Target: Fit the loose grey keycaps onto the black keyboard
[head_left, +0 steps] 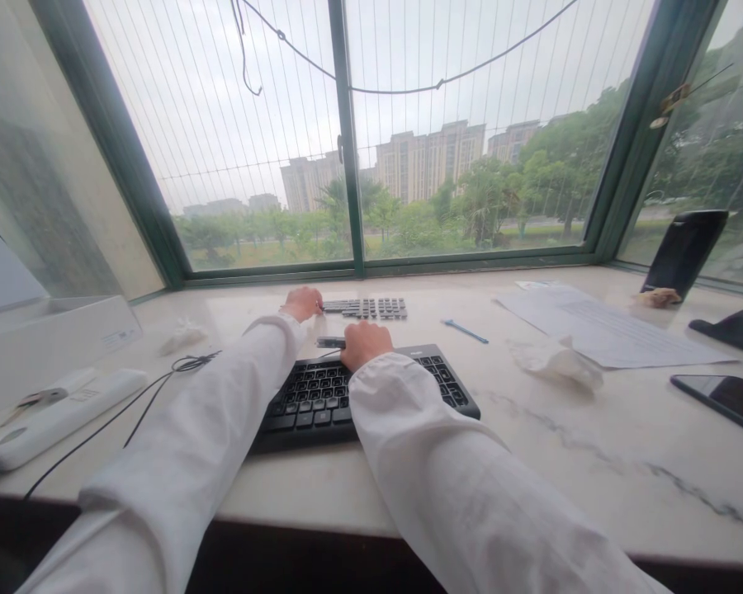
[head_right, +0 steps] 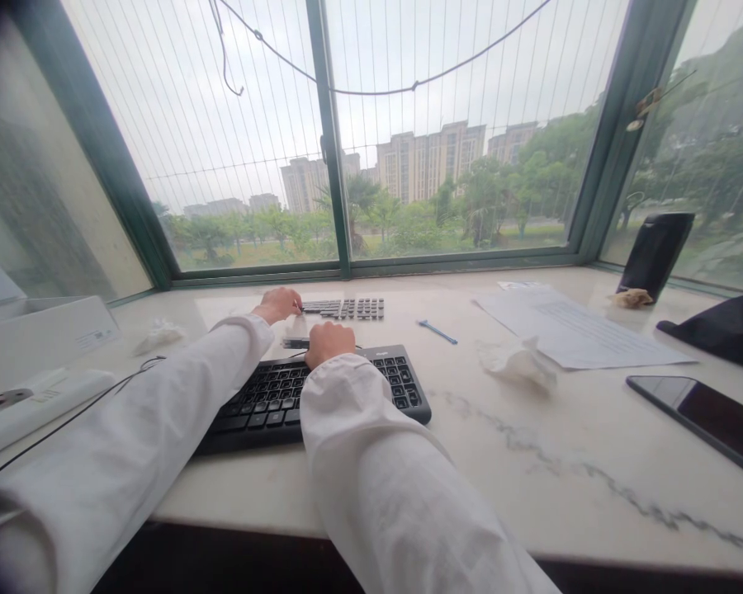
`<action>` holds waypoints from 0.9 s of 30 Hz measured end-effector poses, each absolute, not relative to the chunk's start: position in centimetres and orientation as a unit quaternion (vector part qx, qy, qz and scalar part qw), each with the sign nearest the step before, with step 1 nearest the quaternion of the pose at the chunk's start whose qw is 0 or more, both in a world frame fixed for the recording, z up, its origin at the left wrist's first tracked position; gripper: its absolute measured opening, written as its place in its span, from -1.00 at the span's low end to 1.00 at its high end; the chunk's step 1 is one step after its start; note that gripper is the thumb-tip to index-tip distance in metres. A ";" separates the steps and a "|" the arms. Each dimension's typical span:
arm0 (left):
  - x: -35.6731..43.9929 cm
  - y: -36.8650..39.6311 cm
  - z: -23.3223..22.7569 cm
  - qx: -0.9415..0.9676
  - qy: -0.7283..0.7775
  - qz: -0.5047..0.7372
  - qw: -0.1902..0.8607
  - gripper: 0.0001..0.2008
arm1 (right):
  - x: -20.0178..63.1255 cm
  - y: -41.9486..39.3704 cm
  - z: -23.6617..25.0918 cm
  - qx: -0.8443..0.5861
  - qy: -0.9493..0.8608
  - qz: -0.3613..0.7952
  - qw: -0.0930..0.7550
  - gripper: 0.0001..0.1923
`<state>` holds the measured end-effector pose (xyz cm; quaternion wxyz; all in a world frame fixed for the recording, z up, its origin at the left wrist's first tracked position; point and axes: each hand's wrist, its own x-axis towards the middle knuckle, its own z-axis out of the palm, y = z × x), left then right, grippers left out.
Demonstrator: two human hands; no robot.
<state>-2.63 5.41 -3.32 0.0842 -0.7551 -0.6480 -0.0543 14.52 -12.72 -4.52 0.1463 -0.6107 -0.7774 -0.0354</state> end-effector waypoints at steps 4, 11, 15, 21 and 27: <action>-2.6 5.6 -3.4 -0.754 -0.648 -0.055 0.088 -0.77 | 14.5 -12.7 -4.6 -0.610 -0.778 -0.036 0.146 -0.70; -2.5 5.7 -3.5 -0.755 -0.648 -0.054 0.087 -0.77 | 14.5 -12.7 -4.5 -0.609 -0.778 -0.035 0.150 -0.72; -2.5 5.7 -3.7 -0.753 -0.649 -0.053 0.092 -0.76 | 14.5 -12.9 -4.3 -0.608 -0.780 -0.034 0.146 -0.72; -2.4 5.5 -3.6 -0.750 -0.652 -0.046 0.106 -0.74 | 14.5 -13.0 -4.2 -0.608 -0.780 -0.035 0.147 -0.71; -2.3 3.6 -1.7 -0.741 -0.660 -0.037 0.121 -0.73 | 14.5 -13.1 -4.1 -0.611 -0.778 -0.032 0.143 -0.71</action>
